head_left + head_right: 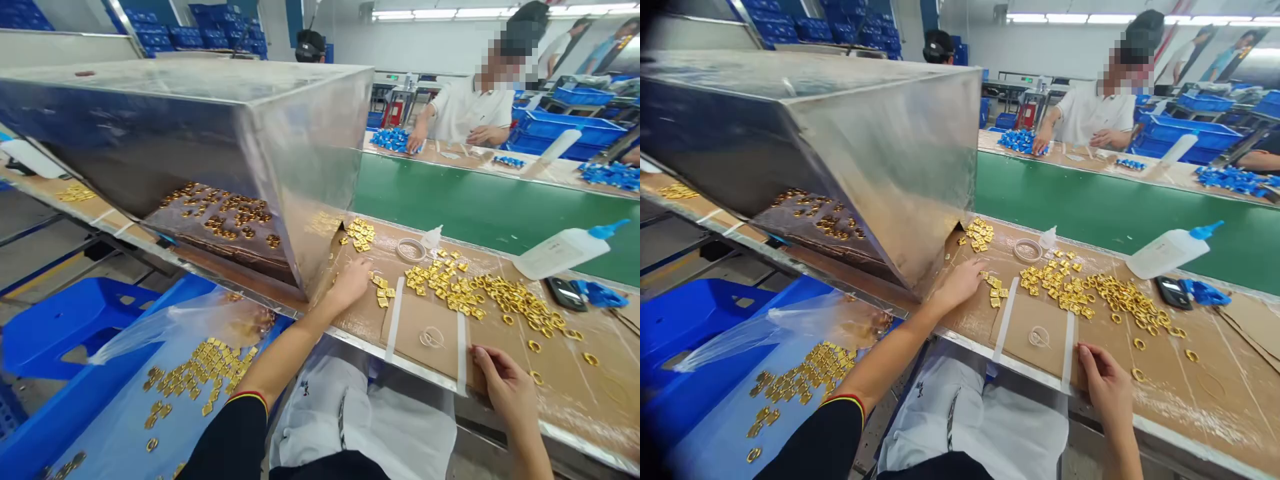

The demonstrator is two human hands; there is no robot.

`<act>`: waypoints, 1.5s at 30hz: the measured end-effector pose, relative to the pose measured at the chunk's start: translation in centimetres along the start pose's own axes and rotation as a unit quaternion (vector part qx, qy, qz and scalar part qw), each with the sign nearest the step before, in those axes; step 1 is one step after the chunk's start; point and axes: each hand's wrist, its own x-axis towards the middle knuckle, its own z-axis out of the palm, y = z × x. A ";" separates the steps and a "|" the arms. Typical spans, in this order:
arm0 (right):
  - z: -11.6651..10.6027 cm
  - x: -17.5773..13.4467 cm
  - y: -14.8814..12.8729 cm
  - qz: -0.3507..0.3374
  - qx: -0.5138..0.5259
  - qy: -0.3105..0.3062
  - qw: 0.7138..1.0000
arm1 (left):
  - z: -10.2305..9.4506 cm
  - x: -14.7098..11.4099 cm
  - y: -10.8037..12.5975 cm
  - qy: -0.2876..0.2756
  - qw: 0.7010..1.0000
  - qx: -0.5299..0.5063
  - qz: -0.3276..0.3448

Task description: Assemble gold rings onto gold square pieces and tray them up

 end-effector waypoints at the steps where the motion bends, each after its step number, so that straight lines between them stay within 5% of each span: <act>1: 0.1 -0.3 -0.1 -0.010 0.003 0.006 1.000 | 0.5 0.9 -0.1 -0.004 1.000 0.006 -0.008; 11: 1.0 -1.3 0.2 -0.126 -0.026 0.025 0.991 | 0.6 2.1 -1.7 -0.043 0.998 0.020 0.036; 15: 1.2 -1.4 0.4 -0.167 -0.025 0.027 0.985 | 0.7 0.4 -2.2 -0.001 0.998 -0.019 0.059; 19: 1.4 -1.5 0.5 -0.200 -0.023 0.036 0.979 | 1.5 -1.9 -2.6 0.068 0.976 -0.201 0.058; 27: 1.2 -2.0 0.5 -0.224 0.027 0.032 0.974 | 7.2 -5.4 0.9 0.057 0.921 -0.384 -0.030; 32: 1.5 -3.0 -0.3 -0.237 0.061 -0.052 0.968 | 10.4 -6.2 2.4 0.027 0.876 -0.476 -0.071; 37: 2.1 -3.1 -1.5 -0.225 0.031 -0.127 0.965 | 10.8 -6.5 2.5 0.049 0.892 -0.447 -0.037; 45: 3.2 -2.7 -2.4 -0.316 0.008 -0.071 0.946 | 10.5 -7.6 1.5 -0.004 0.911 -0.412 0.000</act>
